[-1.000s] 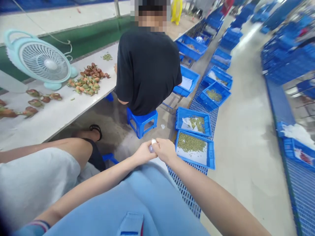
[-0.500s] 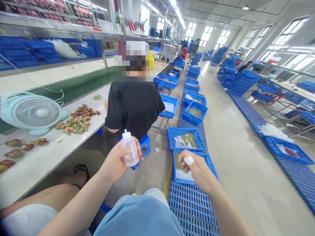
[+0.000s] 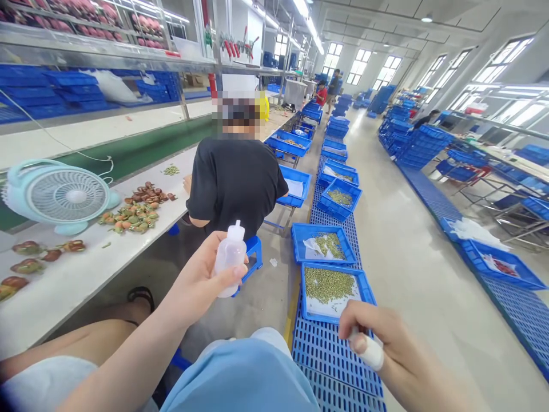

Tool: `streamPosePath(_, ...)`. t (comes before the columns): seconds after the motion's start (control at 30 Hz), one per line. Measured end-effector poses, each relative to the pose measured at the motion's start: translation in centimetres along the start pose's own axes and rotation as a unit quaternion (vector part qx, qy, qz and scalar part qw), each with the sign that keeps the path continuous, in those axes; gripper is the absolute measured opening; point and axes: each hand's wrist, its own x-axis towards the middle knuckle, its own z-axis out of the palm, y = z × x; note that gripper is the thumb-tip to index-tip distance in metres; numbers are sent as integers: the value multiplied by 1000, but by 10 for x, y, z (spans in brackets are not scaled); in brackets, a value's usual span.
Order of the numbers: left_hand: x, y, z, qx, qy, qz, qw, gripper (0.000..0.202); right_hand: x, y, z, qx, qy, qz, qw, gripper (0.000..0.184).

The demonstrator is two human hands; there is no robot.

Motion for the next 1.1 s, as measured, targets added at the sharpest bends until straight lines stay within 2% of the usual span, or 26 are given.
streamPosePath(0.1, -4, 4, 7, 73, 24, 23, 997, 31, 16, -10, 15, -25, 90, -51, 994, 38)
streamPosePath(0.2, -6, 6, 14, 144, 34, 38, 988, 32, 42, -24, 34, -12, 186, -105, 977, 10)
streamPosePath(0.23, -6, 6, 17, 164, 38, 43, 985, 32, 51, -30, 40, -7, 198, -127, 972, 22)
streamPosePath(0.33, -5, 6, 22, 174, 43, 62, 982, 29, 73, -47, 53, -40, 173, -199, 964, 55)
streamPosePath(0.43, -5, 6, 24, 122, 41, 77, 989, 18, 88, -59, 61, -92, 168, -241, 951, 69)
streamPosePath(0.53, -4, 9, 23, 116, 51, 87, 988, 15, 99, -63, 64, -95, 203, -243, 944, 74)
streamPosePath(0.67, -1, 13, 22, 152, 62, 111, 980, 21, 108, -64, 62, -85, 228, -231, 942, 78)
streamPosePath(0.83, 7, 20, 22, 171, 75, 126, 974, 27, 118, -66, 57, -45, 211, -230, 949, 76)
streamPosePath(1.0, 13, 27, 18, 212, 72, 86, 971, 24, 129, -65, 55, -2, 193, -248, 949, 82)
streamPosePath(1.1, 15, 28, 18, 223, 69, 90, 968, 24, 133, -65, 55, 15, 199, -257, 946, 80)
